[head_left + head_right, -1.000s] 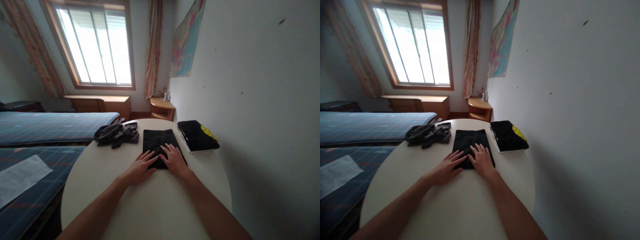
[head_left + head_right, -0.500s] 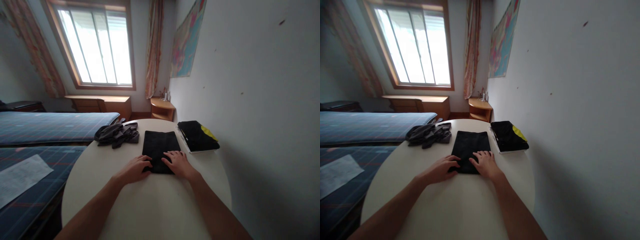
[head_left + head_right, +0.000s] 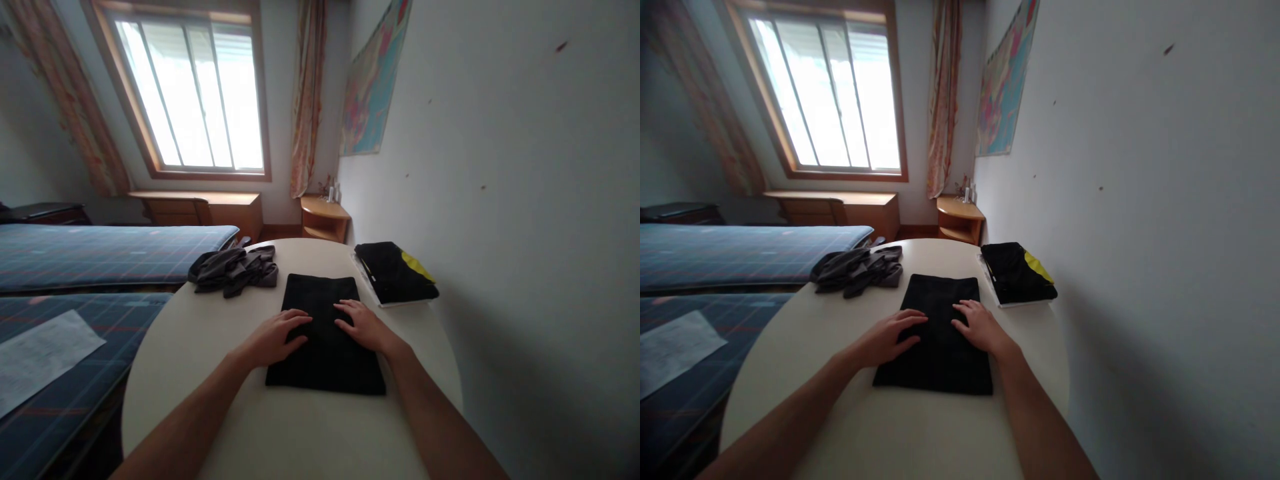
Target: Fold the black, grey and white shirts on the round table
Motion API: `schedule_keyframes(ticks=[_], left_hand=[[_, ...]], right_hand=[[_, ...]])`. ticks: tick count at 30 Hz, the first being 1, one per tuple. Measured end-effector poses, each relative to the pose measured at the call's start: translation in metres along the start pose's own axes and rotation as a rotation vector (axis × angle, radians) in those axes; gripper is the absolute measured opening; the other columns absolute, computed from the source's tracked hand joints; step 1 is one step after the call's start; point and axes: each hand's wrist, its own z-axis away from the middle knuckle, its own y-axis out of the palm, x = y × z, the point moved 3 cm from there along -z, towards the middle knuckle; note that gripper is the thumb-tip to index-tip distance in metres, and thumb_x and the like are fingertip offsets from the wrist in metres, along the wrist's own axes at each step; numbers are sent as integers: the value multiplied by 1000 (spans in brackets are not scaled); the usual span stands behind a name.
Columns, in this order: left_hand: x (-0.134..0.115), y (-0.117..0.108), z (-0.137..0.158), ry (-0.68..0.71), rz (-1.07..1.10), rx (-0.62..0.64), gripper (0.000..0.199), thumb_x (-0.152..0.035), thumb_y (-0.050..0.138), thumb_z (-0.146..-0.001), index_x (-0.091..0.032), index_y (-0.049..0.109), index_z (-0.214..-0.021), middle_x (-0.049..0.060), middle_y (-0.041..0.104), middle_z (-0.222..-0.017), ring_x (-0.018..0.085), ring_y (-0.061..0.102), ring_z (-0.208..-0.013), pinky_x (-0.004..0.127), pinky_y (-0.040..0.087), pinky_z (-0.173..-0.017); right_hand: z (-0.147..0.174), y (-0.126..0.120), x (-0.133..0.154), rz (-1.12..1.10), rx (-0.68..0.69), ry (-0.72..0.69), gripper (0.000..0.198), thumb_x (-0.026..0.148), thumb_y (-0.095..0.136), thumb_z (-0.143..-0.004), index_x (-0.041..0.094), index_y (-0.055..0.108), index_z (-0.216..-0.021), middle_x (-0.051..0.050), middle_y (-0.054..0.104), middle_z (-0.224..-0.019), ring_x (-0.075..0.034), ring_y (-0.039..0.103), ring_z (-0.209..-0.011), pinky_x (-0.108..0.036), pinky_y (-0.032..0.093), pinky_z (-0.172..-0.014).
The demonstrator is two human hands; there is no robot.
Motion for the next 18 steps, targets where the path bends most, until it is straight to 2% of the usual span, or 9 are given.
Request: schedule_keyframes(ticks=[2,4,7,9,11,12,13,15,18], left_hand=[[-1,-2,0,-15,-2,19,39,-37,57,-93,-27,61,-131,6,68,-123,22,61,-114,36,49,-100],[-2,-5,0,-46,13,32,35,-37,55,-94,-26,64,-125,3,73,-106,20,66,-98,32,51,-90],[0,-8,1,-114,35,37,29,-38,51,-95,-26,69,-115,0,73,-84,15,66,-74,27,52,-74],[3,-8,0,-119,15,-7,27,-36,50,-96,-26,71,-110,1,73,-89,16,67,-80,28,52,-78],[8,-7,0,-96,-25,-73,26,-33,52,-95,-27,70,-113,4,72,-111,20,65,-103,32,51,-93],[11,-5,0,-93,-51,-99,28,-32,54,-94,-27,69,-117,5,68,-123,22,61,-114,36,48,-101],[14,-3,0,-99,-76,-111,32,-31,55,-93,-27,66,-122,6,63,-133,24,57,-122,39,45,-107],[21,0,0,-125,-112,-97,39,-32,58,-91,-28,61,-130,6,57,-141,26,52,-128,43,41,-111],[29,2,1,-150,-128,-58,39,-34,56,-93,-27,60,-131,6,64,-132,25,56,-123,42,42,-109]], right_hand=[[2,-2,2,-19,29,-11,50,43,59,-91,19,62,-134,-12,57,-142,-26,48,-135,-41,34,-116],[5,-9,9,-52,38,-45,47,45,62,-89,19,66,-129,-11,62,-136,-26,52,-130,-39,37,-113],[9,-19,24,-143,71,-96,39,47,61,-90,22,73,-117,-8,72,-118,-24,63,-113,-35,46,-101],[11,-22,32,-233,140,-104,36,47,57,-91,23,74,-113,-5,76,-100,-21,69,-93,-31,51,-85],[11,-21,37,-293,207,-95,35,46,55,-93,23,74,-111,-3,75,-85,-18,68,-76,-28,51,-72],[10,-19,38,-294,207,-95,34,45,55,-93,22,74,-110,-2,75,-83,-18,67,-73,-28,50,-70],[9,-18,37,-274,173,-99,32,43,56,-93,22,74,-109,-3,75,-86,-18,67,-77,-29,51,-74],[5,-15,33,-189,49,-99,32,38,58,-91,22,72,-116,-7,73,-108,-21,66,-100,-32,49,-91],[0,-7,19,-51,-31,-38,44,38,59,-91,19,64,-130,-11,62,-134,-25,54,-125,-37,39,-109]])
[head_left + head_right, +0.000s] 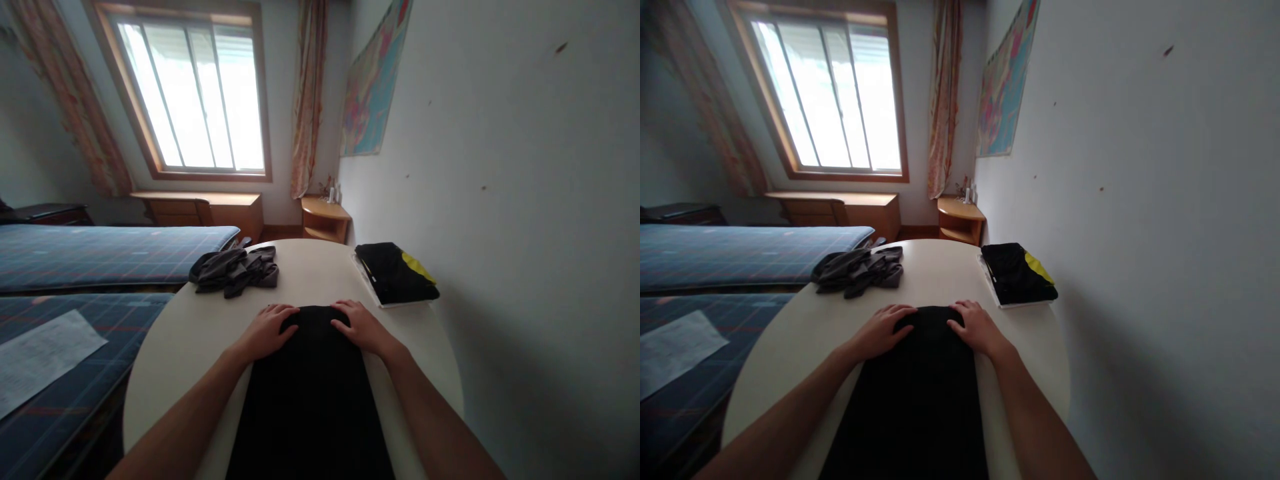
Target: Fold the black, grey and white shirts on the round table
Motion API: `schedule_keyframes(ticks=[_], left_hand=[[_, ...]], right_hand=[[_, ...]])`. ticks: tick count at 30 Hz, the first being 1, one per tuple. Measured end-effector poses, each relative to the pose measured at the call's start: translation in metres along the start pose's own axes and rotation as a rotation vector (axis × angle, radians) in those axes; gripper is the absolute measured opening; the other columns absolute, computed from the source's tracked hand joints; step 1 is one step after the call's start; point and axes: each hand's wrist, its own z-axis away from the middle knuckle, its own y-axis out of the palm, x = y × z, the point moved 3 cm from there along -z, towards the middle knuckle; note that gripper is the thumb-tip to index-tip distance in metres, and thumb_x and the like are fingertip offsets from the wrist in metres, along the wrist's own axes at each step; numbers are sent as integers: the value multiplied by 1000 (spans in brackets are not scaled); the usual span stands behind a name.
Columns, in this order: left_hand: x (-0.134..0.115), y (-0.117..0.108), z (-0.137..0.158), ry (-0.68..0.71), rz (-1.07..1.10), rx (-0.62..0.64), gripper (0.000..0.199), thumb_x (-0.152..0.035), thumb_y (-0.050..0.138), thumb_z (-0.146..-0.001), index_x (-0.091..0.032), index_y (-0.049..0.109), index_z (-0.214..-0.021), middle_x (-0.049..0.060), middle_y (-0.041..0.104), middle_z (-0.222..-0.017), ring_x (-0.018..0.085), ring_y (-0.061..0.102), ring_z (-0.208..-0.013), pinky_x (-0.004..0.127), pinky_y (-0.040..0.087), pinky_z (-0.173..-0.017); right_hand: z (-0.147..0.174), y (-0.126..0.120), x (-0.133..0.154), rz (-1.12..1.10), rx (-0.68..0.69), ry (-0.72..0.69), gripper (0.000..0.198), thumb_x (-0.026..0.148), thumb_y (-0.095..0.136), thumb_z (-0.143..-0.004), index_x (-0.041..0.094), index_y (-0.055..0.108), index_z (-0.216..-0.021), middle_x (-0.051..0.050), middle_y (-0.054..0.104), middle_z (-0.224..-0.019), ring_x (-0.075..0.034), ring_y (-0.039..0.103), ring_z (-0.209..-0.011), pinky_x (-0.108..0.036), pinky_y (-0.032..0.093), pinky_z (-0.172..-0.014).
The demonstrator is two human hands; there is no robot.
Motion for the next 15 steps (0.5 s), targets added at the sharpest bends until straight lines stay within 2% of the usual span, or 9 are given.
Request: schedule_keyframes(ticks=[3,8,12,15], left_hand=[[9,-4,0,-71,-43,-15,36,-36,55,-93,-26,62,-127,6,68,-124,26,58,-119,42,42,-107],[33,-10,2,-275,-146,-54,42,-31,57,-87,-18,63,-127,12,67,-123,29,59,-117,42,44,-105],[47,-10,2,-308,-154,-25,50,-22,59,-80,-16,61,-129,12,69,-121,28,62,-114,39,45,-103],[52,-10,1,-312,-131,-1,47,-21,60,-80,-16,64,-126,12,70,-121,27,63,-114,37,45,-103]], right_hand=[[-1,5,-15,61,46,55,46,39,56,-93,16,63,-132,-12,62,-133,-26,54,-124,-37,38,-108],[-1,4,-24,117,33,109,44,39,55,-94,14,64,-129,-14,64,-127,-25,56,-119,-34,38,-106],[-6,7,-25,159,20,166,41,40,57,-93,15,67,-123,-14,63,-124,-26,55,-117,-34,38,-104],[-9,9,-24,153,1,189,35,37,60,-91,14,67,-117,-14,64,-120,-26,56,-114,-33,39,-102]])
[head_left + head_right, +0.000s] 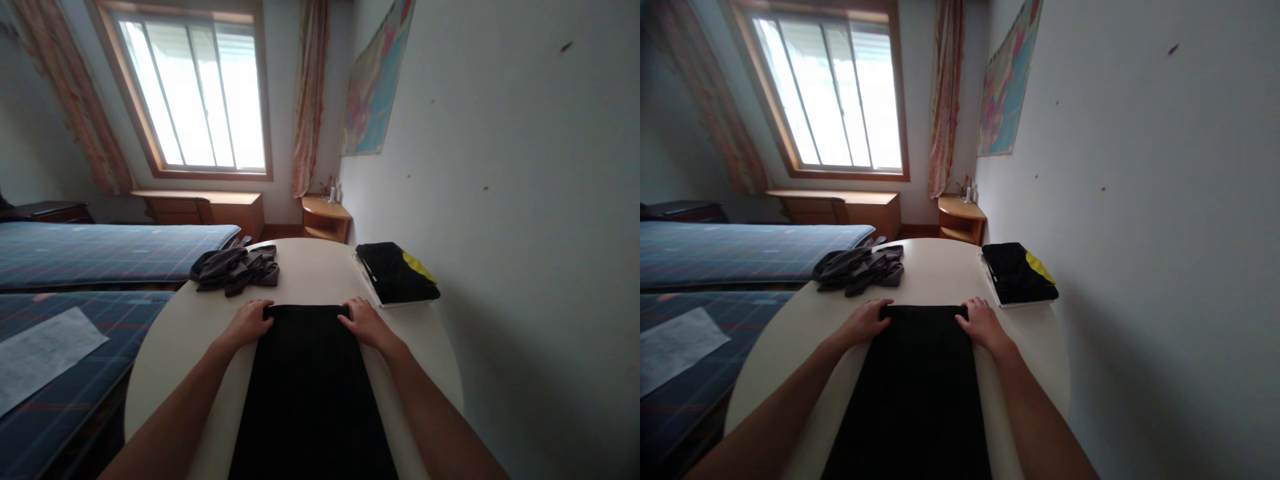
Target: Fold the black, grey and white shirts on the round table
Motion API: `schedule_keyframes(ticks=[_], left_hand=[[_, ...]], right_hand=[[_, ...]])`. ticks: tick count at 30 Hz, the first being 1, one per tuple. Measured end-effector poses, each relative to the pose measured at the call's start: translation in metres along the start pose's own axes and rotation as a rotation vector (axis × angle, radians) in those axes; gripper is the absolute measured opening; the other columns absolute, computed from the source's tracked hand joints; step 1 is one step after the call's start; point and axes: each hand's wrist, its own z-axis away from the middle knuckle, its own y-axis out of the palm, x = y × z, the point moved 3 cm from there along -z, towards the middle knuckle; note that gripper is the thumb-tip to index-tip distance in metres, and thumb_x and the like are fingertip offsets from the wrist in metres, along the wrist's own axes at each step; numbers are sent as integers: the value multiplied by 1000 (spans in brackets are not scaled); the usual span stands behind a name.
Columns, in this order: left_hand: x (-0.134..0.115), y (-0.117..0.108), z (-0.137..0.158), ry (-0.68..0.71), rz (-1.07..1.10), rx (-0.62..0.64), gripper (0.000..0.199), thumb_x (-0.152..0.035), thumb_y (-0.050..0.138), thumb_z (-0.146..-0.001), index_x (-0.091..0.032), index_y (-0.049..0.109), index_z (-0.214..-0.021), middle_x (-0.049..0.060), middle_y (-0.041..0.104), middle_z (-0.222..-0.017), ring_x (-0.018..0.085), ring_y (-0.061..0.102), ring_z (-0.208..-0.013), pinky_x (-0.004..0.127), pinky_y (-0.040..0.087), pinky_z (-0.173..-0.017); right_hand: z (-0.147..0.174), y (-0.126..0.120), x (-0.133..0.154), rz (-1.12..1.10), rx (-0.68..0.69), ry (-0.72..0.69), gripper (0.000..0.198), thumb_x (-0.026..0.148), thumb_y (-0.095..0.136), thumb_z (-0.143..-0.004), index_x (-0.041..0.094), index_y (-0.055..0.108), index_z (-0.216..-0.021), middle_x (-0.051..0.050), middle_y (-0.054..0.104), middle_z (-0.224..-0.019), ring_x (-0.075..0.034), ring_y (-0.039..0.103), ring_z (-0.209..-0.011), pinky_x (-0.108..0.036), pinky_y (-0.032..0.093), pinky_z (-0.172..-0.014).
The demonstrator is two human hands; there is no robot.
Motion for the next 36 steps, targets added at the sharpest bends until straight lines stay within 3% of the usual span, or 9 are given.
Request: schedule_keyframes(ticks=[7,11,15,18,21,23,26,31,36], left_hand=[[-5,-7,2,-70,73,31,30,-25,63,-83,-19,71,-111,9,73,-109,24,67,-104,31,49,-94],[-11,-15,4,-115,112,-44,24,-24,63,-84,-22,70,-107,6,74,-107,25,68,-105,32,50,-91],[-17,-17,4,-181,286,-49,19,-25,58,-88,-21,65,-105,6,74,-104,18,72,-68,30,54,-72],[-19,-17,0,-217,514,-90,19,-29,52,-90,-20,58,-107,5,70,-104,12,66,-49,27,53,-55],[-21,-19,-7,-193,786,-234,23,-32,53,-88,-21,53,-108,5,63,-106,16,72,-67,25,55,-51],[-22,-22,-11,-110,938,-341,25,-33,57,-84,-21,51,-105,3,60,-106,17,71,-81,27,60,-58],[-23,-25,-13,-3,1093,-410,31,-34,65,-78,-22,49,-100,2,57,-111,17,66,-91,32,63,-68],[-27,-27,-5,41,1229,-280,37,-39,74,-73,-21,47,-91,-2,55,-102,13,59,-87,34,61,-76],[-27,-31,6,109,1101,69,32,-37,75,-75,-18,50,-83,-5,48,-80,11,48,-75,24,47,-71]], right_hand=[[3,-12,5,-203,9,45,18,25,65,-86,17,65,-102,-9,70,-103,-23,66,-98,-31,48,-85],[6,-13,2,-426,-6,168,28,24,66,-86,20,60,-113,-6,68,-104,-13,67,-61,-26,52,-62],[4,-5,-4,-713,-23,326,36,25,65,-85,19,56,-119,-10,62,-117,-7,63,-47,-22,51,-47],[-2,-5,-4,-917,-83,317,37,28,65,-84,19,56,-118,-12,58,-124,-12,70,-58,-25,57,-52],[-9,-17,2,-978,-284,117,38,33,69,-80,19,59,-115,-9,63,-117,-17,72,-79,-33,61,-74],[-11,-27,6,-958,-423,-20,37,36,69,-81,20,62,-113,-7,66,-112,-19,70,-93,-36,58,-88],[-8,-35,8,-974,-492,-102,35,36,67,-82,20,63,-114,-7,68,-108,-19,67,-95,-35,55,-89],[5,-40,3,-915,-356,-189,24,25,66,-79,20,67,-102,-4,68,-97,-18,65,-90,-33,52,-85],[15,-49,-6,-857,-239,-239,15,19,64,-73,19,66,-88,-2,65,-93,-17,62,-89,-30,47,-83]])
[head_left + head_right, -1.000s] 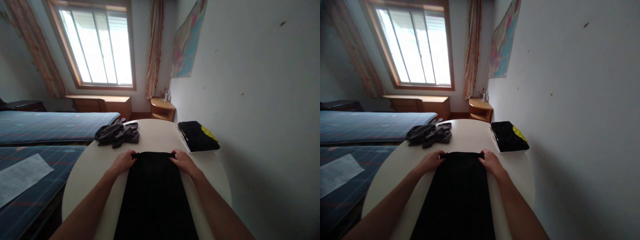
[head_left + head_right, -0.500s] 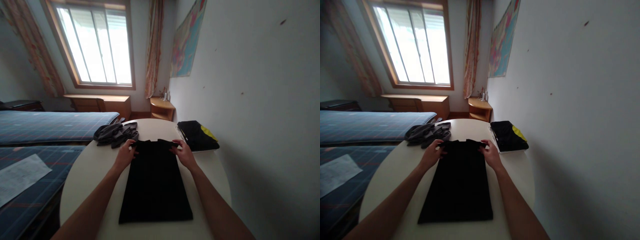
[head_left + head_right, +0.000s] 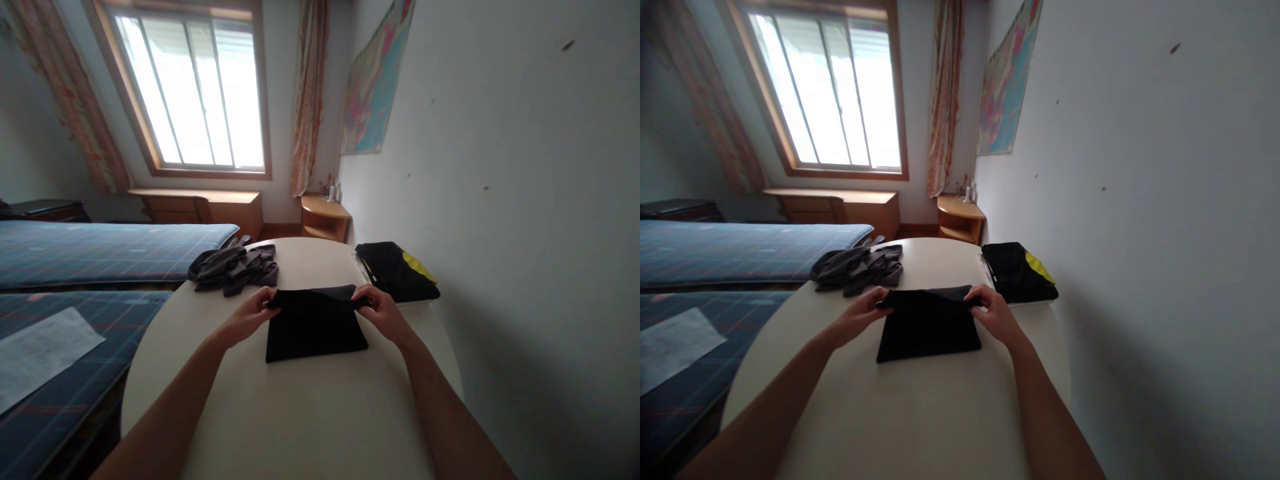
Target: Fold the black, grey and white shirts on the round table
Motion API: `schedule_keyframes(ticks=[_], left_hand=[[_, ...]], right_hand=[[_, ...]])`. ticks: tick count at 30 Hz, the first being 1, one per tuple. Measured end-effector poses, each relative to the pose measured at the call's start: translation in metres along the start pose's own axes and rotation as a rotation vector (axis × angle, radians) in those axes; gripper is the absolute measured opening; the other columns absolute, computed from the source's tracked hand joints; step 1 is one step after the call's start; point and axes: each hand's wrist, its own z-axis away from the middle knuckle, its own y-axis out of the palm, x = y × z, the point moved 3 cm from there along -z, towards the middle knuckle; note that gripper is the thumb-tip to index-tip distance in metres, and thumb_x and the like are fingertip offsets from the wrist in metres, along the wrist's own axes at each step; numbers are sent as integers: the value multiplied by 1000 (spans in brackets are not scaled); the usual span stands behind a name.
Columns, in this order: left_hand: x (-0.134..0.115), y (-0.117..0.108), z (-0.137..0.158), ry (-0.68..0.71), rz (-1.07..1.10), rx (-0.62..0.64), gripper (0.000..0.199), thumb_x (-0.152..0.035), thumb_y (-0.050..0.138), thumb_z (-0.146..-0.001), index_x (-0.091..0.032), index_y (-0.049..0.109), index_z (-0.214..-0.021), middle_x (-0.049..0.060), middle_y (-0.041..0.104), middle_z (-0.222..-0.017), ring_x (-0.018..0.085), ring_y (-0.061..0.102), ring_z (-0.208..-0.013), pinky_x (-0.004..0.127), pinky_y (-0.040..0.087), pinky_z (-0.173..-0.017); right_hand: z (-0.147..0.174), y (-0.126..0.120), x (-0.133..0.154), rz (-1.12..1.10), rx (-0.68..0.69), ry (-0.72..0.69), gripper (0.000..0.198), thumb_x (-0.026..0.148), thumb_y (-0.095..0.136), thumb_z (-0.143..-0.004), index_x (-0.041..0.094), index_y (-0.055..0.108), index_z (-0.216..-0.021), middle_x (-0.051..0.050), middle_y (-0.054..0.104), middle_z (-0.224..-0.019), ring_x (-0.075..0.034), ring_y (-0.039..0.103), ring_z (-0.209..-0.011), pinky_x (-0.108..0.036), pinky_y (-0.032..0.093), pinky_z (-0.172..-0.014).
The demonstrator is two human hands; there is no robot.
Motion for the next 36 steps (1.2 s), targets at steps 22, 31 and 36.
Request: schedule_keyframes(ticks=[22,31,36], left_hand=[[16,-16,2,-264,-55,-87,49,-50,65,-79,-19,61,-116,9,67,-114,20,70,-81,25,52,-55],[46,-22,-8,-6,-522,-108,47,-27,54,-81,-17,65,-125,10,75,-108,24,70,-94,41,53,-90],[43,-18,-8,24,-534,-66,42,-26,54,-81,-16,68,-120,10,73,-115,26,67,-107,41,49,-100]], right_hand=[[10,45,38,544,205,-176,40,48,72,-81,23,69,-112,-7,69,-107,-21,63,-93,-35,49,-85],[27,124,47,626,439,-326,68,50,76,-79,22,55,-137,-11,62,-129,-29,53,-121,-45,40,-105],[23,115,40,610,452,-326,25,33,66,-92,23,68,-115,-6,69,-109,-22,60,-105,-37,46,-95]])
